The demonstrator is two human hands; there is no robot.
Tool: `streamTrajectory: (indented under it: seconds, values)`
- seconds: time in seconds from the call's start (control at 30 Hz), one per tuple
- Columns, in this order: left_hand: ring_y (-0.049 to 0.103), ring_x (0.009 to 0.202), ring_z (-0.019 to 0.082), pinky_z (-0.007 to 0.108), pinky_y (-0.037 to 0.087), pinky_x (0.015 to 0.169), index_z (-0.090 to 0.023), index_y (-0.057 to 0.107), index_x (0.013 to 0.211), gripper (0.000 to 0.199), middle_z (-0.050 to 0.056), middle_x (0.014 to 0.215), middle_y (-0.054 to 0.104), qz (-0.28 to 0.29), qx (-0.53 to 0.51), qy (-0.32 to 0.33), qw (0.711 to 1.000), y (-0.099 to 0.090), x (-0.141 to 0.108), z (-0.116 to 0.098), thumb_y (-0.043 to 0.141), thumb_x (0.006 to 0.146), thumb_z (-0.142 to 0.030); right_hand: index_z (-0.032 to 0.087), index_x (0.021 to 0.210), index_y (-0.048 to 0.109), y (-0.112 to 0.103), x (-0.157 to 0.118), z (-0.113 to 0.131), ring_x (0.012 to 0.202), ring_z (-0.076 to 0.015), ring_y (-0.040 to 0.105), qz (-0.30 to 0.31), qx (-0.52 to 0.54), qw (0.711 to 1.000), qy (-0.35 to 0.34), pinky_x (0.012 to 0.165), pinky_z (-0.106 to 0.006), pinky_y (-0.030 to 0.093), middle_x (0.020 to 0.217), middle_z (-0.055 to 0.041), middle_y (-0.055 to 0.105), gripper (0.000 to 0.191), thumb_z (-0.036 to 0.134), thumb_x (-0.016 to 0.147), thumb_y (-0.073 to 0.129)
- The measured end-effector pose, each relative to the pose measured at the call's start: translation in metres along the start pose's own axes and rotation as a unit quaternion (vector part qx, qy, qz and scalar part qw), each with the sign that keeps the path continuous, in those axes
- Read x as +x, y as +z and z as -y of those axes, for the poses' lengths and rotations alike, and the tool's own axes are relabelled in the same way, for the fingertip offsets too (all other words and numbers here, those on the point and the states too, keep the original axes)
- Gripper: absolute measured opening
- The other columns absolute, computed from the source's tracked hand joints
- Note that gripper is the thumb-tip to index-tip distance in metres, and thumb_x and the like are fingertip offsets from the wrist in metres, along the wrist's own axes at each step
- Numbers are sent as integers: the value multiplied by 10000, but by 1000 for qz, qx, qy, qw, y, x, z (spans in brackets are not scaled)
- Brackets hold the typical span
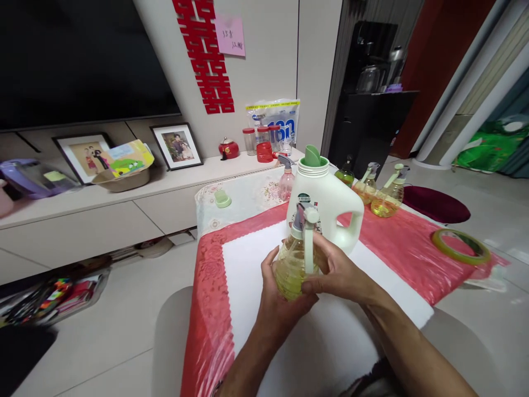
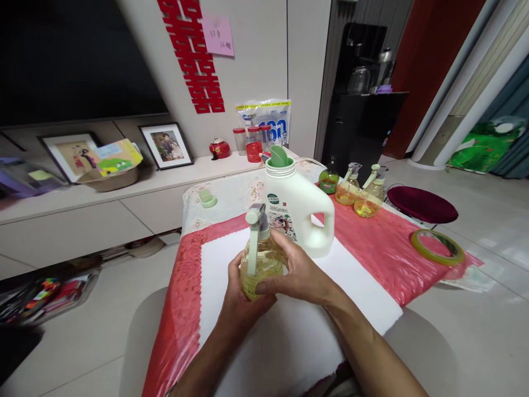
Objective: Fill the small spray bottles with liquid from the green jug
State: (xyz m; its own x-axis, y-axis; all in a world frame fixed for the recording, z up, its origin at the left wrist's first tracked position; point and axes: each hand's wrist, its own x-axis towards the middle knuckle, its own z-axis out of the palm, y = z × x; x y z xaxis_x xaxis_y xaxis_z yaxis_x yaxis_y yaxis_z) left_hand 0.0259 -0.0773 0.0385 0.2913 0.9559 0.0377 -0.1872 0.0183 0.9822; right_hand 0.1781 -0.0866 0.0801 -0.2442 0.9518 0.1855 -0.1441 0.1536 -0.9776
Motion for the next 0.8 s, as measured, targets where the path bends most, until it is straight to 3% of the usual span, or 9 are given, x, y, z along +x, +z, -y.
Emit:
streamTrajectory:
  seconds: [0.1, 0.27, 0.4, 0.5, 0.6, 0.7, 0.8]
  values:
    - [673, 1044, 277, 419, 542, 878, -253, 186, 1444, 1111, 125, 1294, 573, 5, -4, 15, 1000, -1, -1, 4, 871, 572, -313, 262, 1459, 425, 1, -3, 0, 1186, -209, 558, -21, -46, 999, 19, 977, -313, 509, 1351, -63, 518, 909, 307, 674, 882]
    - [576, 1242, 312, 451, 474, 1023, -321, 103, 1485, 1243, 119, 1360, 496, 103, -80, 15, 991, -8, 0, 10, 933, 562, -383, 231, 1437, 421, -9, -13, 4, 1254, -250, 550, -51, 27, 998, 9, 1025, -364, 508, 1406, -108, 491, 844, 302, 716, 856]
    - [614, 1111, 250, 394, 507, 913, -336, 187, 1445, 1072, 117, 1370, 457, 161, -62, 15, 985, -13, 3, 14, 901, 646, -366, 237, 1496, 340, -26, -23, 12, 1247, -282, 561, -87, 75, 993, -33, 1027, -412, 512, 1377, -134, 518, 927, 319, 721, 842]
    - [634, 942, 184, 349, 506, 805, -313, 287, 1397, 871, 102, 1307, 485, 150, -14, -3, 989, -13, 4, 17, 834, 719, -334, 247, 1535, 293, -39, -31, 21, 1270, -311, 542, -137, 73, 985, -70, 1047, -450, 497, 1392, -138, 508, 1026, 330, 683, 858]
    - [635, 903, 158, 329, 496, 785, -284, 364, 1356, 692, 92, 1270, 513, 125, 15, -22, 992, -12, 3, 19, 748, 782, -331, 260, 1500, 365, -54, -43, 34, 1253, -326, 550, -197, 42, 974, -106, 1031, -477, 504, 1394, -127, 509, 976, 340, 665, 864]
    - [644, 876, 150, 334, 493, 809, -249, 425, 1329, 611, 95, 1247, 549, 108, 38, -35, 993, -11, 1, 20, 704, 802, -381, 260, 1422, 462, -78, -57, 45, 1220, -323, 571, -293, -16, 946, -141, 994, -474, 526, 1387, -118, 518, 852, 330, 666, 849]
    - [644, 852, 156, 351, 490, 830, -229, 462, 1313, 578, 99, 1210, 585, 97, 56, -50, 992, -10, 0, 20, 682, 812, -414, 245, 1328, 532, -113, -73, 48, 1195, -306, 583, -425, -106, 882, -171, 985, -447, 529, 1336, -109, 553, 771, 353, 632, 846]
